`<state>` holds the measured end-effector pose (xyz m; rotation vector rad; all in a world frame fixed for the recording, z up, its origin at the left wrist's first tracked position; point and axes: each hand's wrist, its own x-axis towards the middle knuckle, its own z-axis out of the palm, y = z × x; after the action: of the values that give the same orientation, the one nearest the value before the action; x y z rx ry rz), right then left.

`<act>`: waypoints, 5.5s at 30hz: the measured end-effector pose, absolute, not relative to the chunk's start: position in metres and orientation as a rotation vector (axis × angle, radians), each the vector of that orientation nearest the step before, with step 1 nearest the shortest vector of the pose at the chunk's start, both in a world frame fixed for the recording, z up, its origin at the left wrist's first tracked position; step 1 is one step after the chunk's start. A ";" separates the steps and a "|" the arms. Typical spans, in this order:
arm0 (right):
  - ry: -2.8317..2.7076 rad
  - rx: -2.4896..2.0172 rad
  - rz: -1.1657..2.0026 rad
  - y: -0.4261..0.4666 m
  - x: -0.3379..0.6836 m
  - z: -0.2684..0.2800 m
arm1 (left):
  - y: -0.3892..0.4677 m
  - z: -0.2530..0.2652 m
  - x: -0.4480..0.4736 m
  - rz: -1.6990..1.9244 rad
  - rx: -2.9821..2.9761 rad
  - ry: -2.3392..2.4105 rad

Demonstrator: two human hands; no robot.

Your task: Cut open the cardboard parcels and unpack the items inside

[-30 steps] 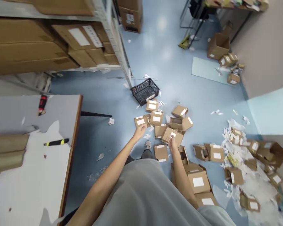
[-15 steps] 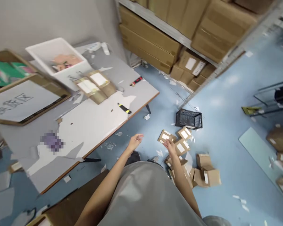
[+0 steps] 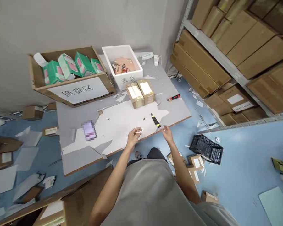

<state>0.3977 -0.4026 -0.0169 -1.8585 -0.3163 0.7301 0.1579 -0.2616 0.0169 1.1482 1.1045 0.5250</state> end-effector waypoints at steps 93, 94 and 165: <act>-0.727 -2.006 1.336 -0.305 0.400 -0.055 | -0.245 -0.061 0.068 0.511 0.905 1.660; -0.740 -2.017 1.336 -0.308 0.401 -0.055 | -0.248 -0.061 0.069 0.497 0.916 1.670; -1.438 -2.222 0.934 -0.264 0.366 0.021 | -0.233 0.002 0.085 0.566 1.711 1.575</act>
<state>0.3662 -0.2642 0.0208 -2.2220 -1.4381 0.9338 0.0853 -0.2329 0.0023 1.7107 1.5753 0.5657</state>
